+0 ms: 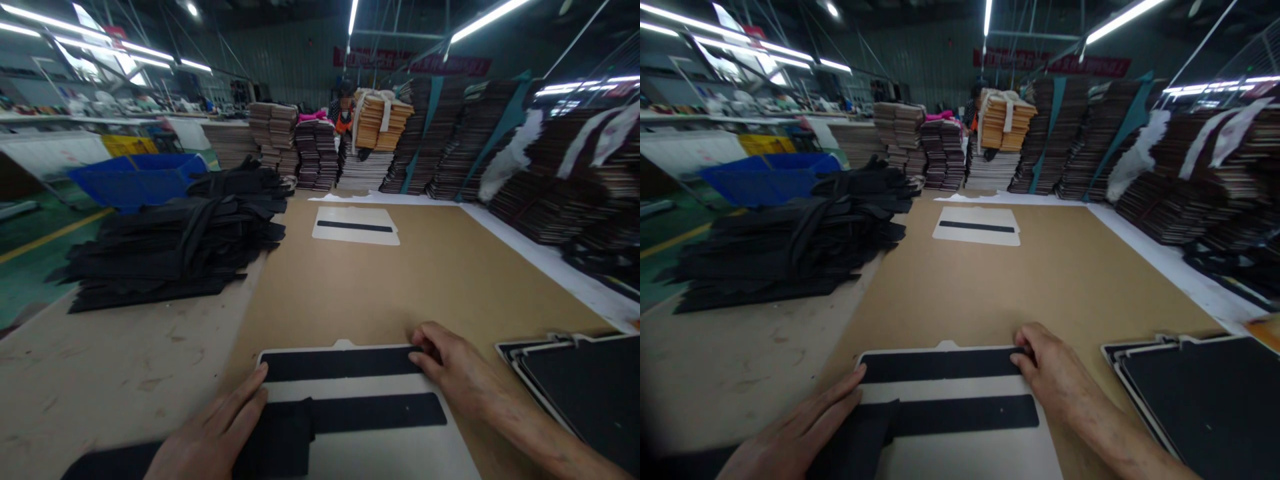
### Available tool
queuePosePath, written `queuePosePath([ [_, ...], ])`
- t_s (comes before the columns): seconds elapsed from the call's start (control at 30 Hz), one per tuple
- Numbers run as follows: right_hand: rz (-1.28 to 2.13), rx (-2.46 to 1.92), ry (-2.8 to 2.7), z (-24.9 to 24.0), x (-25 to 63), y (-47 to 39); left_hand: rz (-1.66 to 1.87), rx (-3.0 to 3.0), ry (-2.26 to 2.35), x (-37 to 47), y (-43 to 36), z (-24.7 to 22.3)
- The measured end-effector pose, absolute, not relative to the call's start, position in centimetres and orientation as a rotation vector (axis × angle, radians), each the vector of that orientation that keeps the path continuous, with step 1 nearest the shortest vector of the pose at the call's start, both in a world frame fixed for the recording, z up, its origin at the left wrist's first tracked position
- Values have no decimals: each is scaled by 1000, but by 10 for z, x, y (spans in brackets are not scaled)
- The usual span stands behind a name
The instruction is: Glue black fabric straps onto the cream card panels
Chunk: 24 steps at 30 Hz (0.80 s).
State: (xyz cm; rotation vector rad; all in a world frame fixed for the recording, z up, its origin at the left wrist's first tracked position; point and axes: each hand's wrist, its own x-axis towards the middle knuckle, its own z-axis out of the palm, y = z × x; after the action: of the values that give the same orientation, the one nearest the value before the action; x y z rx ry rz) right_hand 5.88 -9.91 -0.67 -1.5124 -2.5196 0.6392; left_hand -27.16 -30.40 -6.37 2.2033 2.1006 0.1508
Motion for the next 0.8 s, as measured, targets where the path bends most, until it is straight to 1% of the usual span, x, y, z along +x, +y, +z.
queuePosePath([
  [0.07,489,-1401,-2618,-4,56,-103,110,2113,2092,-270,-299,-51],
  [0.13,320,-1304,-2750,-2,51,-109,42,2009,2087,-263,-291,-29],
  [0.27,-184,-1100,-2978,-1,35,-130,-117,1967,2042,-240,-272,15],
  [0.33,-430,-1009,-3009,-3,25,-140,-192,2034,2036,-230,-265,24],
  [0.4,-606,-923,-3020,-7,16,-148,-244,2103,2041,-223,-260,24],
  [0.5,-724,-845,-3038,-10,8,-153,-270,2138,2064,-219,-258,17],
  [0.6,-778,-863,-3058,-11,12,-150,-256,2123,2105,-222,-260,11],
  [0.8,-632,-947,-3007,-14,45,-142,-105,2005,2114,-239,-268,9],
])
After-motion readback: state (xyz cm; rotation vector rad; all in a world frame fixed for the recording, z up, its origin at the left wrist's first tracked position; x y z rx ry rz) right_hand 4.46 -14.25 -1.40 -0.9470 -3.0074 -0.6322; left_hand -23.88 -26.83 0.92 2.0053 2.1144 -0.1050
